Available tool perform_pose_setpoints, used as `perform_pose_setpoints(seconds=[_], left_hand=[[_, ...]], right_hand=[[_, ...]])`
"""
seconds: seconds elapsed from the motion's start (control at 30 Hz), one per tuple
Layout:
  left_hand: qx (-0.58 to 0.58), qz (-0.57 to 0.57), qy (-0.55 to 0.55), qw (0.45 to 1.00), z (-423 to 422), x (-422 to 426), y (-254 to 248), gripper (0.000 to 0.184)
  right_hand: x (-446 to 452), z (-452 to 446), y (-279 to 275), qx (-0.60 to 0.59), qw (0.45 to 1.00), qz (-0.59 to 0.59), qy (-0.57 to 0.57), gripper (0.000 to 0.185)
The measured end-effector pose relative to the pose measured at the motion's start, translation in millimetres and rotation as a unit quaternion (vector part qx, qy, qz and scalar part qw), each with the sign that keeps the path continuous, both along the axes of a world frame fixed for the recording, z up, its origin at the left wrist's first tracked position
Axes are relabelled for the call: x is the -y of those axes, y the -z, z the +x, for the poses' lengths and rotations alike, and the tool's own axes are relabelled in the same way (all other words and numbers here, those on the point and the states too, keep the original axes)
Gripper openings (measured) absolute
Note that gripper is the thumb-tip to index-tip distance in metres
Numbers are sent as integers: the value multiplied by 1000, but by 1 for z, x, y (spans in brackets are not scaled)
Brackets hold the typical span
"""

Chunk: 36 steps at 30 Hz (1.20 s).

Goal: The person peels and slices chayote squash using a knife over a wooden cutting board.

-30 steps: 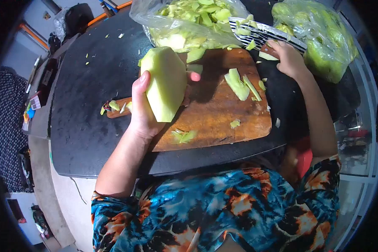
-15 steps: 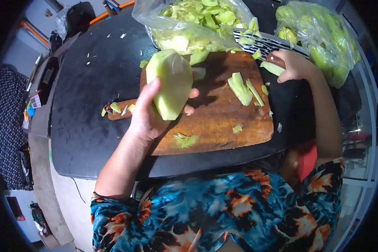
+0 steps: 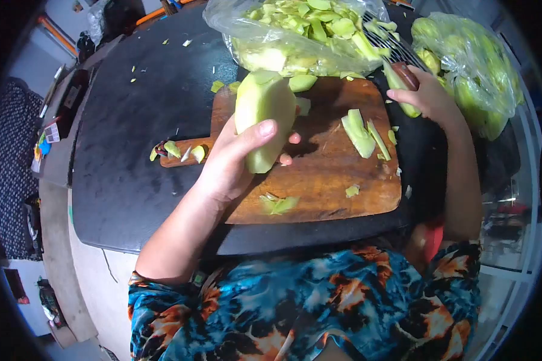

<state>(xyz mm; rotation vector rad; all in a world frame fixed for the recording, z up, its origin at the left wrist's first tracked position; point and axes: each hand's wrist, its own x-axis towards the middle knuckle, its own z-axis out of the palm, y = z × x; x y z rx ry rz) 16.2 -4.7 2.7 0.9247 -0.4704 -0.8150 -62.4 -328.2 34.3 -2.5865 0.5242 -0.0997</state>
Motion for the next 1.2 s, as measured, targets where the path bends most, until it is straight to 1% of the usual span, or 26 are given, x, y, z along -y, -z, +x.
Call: perform_pose_setpoints(seconds=[0.03, 0.07, 0.1, 0.17, 0.23, 0.27, 0.3, 0.33, 0.37, 0.4, 0.47, 0.5, 0.53, 0.63, 0.7, 0.77, 0.8, 0.83, 0.87, 0.9, 0.93, 0.97, 1.0, 1.03, 1.1, 1.2], left_hand=[[10, 5, -5, 1000, 0, 0, 0, 69], [20, 11, -9, 1000, -1, 0, 0, 68], [24, 15, -11, 1000, -1, 0, 0, 68], [36, 24, -11, 999, -2, 0, -2, 67], [48, 42, -18, 998, -4, -1, -5, 69], [54, 50, -23, 997, -5, -2, -6, 71], [105, 68, -37, 992, -4, -2, -6, 72], [152, 85, -51, 983, -1, -2, -3, 74], [198, 103, -66, 973, -1, -3, 0, 76], [208, 112, -86, 968, -2, -3, 1, 82], [307, 135, -114, 935, -3, -2, -2, 85], [356, 145, -127, 914, -4, -2, -4, 87], [368, 149, -139, 907, -3, -2, -3, 87], [391, 158, -165, 892, -4, -3, 0, 89], [397, 159, -168, 888, -7, -2, -2, 90], [424, 223, -176, 860, -12, -5, -1, 86], [474, 109, -138, 863, -3, 0, 6, 77], [343, 0, -150, 927, -9, 1, 12, 67], [396, 44, -162, 903, -7, 3, 13, 66], [446, 88, -173, 874, -5, 4, 14, 65], [477, 138, -177, 850, -12, 1, 2, 66], [453, 122, -161, 868, -8, 1, 6, 66], [486, 170, -172, 840, -10, 0, 2, 66], [516, 217, -182, 809, -12, -1, -1, 66], [488, 196, -174, 833, -17, 0, 0, 64], [463, 183, -178, 849, -18, 2, 2, 62]], right_hand=[[-17, -1, -7, 7, 999, 52, -1, 65], [-38, -2, -23, -55, 995, 86, 19, 62], [-46, -2, -19, 2, 991, 132, -34, 60], [-59, -2, -7, 122, 958, 223, -135, 56], [-73, -8, -24, 61, 978, 183, -78, 53], [-72, -8, -18, 76, 976, 188, -75, 53], [-71, -9, -15, 91, 974, 192, -73, 53], [-72, -12, -17, 87, 981, 148, -88, 53], [-71, -14, -13, 107, 976, 166, -87, 49], [-69, -17, -6, 127, 971, 185, -86, 45], [-70, -21, -5, 122, 973, 184, -68, 37], [-73, -24, -8, 95, 980, 164, -51, 32], [-75, -28, -11, 70, 986, 145, -34, 27], [-105, -55, -10, 214, 957, 183, -73, 18], [-123, -72, -26, 167, 969, 81, -161, 20], [-136, -74, -17, 206, 938, 67, -271, 27], [-142, -76, -11, 225, 928, 25, -295, 29], [-147, -79, -7, 244, 916, -17, -319, 32], [-155, -84, -12, 239, 911, -89, -324, 36], [-161, -87, -9, 242, 905, -116, -331, 38], [-167, -90, -8, 242, 904, -117, -334, 42], [-172, -93, -7, 244, 902, -119, -336, 46], [-176, -95, -6, 249, 902, -122, -332, 50], [-179, -96, -5, 250, 901, -135, -327, 49], [-181, -97, -6, 234, 897, -191, -324, 44], [-182, -94, -4, 229, 904, -203, -300, 43]])
